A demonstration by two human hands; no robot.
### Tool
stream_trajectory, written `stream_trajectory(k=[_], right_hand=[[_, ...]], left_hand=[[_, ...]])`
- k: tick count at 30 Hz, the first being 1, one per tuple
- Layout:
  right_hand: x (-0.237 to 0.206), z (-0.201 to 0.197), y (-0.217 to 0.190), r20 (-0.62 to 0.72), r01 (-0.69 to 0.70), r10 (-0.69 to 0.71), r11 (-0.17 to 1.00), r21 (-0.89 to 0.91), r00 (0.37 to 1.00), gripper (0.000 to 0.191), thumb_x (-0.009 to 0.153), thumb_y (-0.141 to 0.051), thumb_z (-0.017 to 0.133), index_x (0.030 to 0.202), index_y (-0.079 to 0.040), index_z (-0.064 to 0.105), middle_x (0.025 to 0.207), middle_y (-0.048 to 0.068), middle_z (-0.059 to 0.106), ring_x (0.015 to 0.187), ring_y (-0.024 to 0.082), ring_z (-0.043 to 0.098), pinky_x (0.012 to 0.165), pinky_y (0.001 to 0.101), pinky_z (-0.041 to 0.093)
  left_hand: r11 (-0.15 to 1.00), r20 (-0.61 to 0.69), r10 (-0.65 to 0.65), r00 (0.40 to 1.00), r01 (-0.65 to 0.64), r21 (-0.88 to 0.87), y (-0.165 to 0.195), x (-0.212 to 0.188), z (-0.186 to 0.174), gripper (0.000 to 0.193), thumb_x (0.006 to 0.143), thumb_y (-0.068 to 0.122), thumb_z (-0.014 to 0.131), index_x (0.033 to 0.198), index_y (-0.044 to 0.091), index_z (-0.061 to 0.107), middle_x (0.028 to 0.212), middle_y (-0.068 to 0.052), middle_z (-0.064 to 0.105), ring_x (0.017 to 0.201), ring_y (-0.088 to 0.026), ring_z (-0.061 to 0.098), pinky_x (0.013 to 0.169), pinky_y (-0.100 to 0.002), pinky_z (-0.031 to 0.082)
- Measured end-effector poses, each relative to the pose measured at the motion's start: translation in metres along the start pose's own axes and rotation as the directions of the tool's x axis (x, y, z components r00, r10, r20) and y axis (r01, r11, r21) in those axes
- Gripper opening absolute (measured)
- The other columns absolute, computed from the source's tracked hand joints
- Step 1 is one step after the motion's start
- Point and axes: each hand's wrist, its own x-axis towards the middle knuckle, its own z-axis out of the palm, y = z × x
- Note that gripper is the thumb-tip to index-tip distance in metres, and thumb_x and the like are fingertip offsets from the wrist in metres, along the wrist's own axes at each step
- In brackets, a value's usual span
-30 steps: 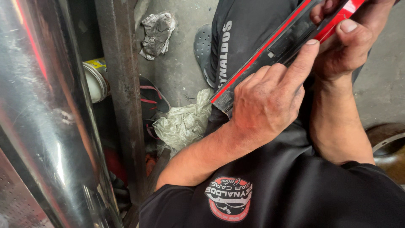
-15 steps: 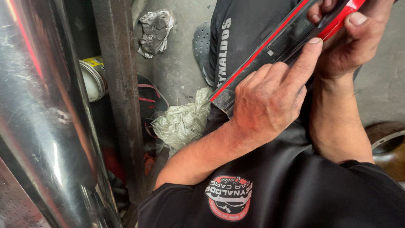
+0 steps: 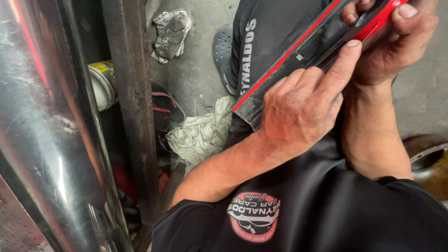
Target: The person sits with a car exterior trim molding across their lap and applies red adhesive tape along its edge, pressing the tape down by hand. They use a small utility knife to trim the tape and at times peel and reposition the tape roll while working along the strip.
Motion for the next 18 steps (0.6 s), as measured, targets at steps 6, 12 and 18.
stream_trajectory(k=[6,12,18], right_hand=[[0.0023,-0.0055,0.0011,-0.044,-0.011,0.014,0.998,0.065,0.999,0.02,0.11,-0.021,0.045,0.114,-0.003,0.05,0.094,0.016,0.055,0.084,0.027,0.053,0.075,0.0385,0.046],[0.0005,-0.0069,-0.0005,-0.073,-0.022,0.03,0.993,0.117,0.997,0.02,0.109,-0.024,0.042,0.113,-0.006,0.051,0.097,0.014,0.057,0.088,0.027,0.057,0.076,0.039,0.048],[-0.0004,-0.0067,-0.0032,-0.082,-0.04,0.051,0.991,0.131,0.995,0.023,0.109,-0.026,0.041,0.113,-0.006,0.051,0.097,0.014,0.057,0.088,0.027,0.056,0.075,0.0385,0.047]], left_hand=[[1.0,-0.01,0.007,1.0,-0.007,0.004,-0.0002,-0.0005,0.0026,0.072,0.096,0.006,0.075,0.157,0.023,0.04,0.081,0.001,0.044,0.076,-0.015,0.056,0.072,-0.03,0.051],[1.0,-0.027,0.019,0.999,-0.019,0.017,-0.0008,-0.0003,0.0049,0.071,0.098,0.007,0.075,0.157,0.024,0.04,0.081,0.001,0.043,0.076,-0.015,0.055,0.071,-0.031,0.05],[1.0,-0.023,0.021,1.0,-0.021,0.02,-0.0018,-0.001,0.0064,0.071,0.097,0.008,0.075,0.157,0.024,0.039,0.081,0.002,0.043,0.076,-0.015,0.054,0.069,-0.031,0.049]])
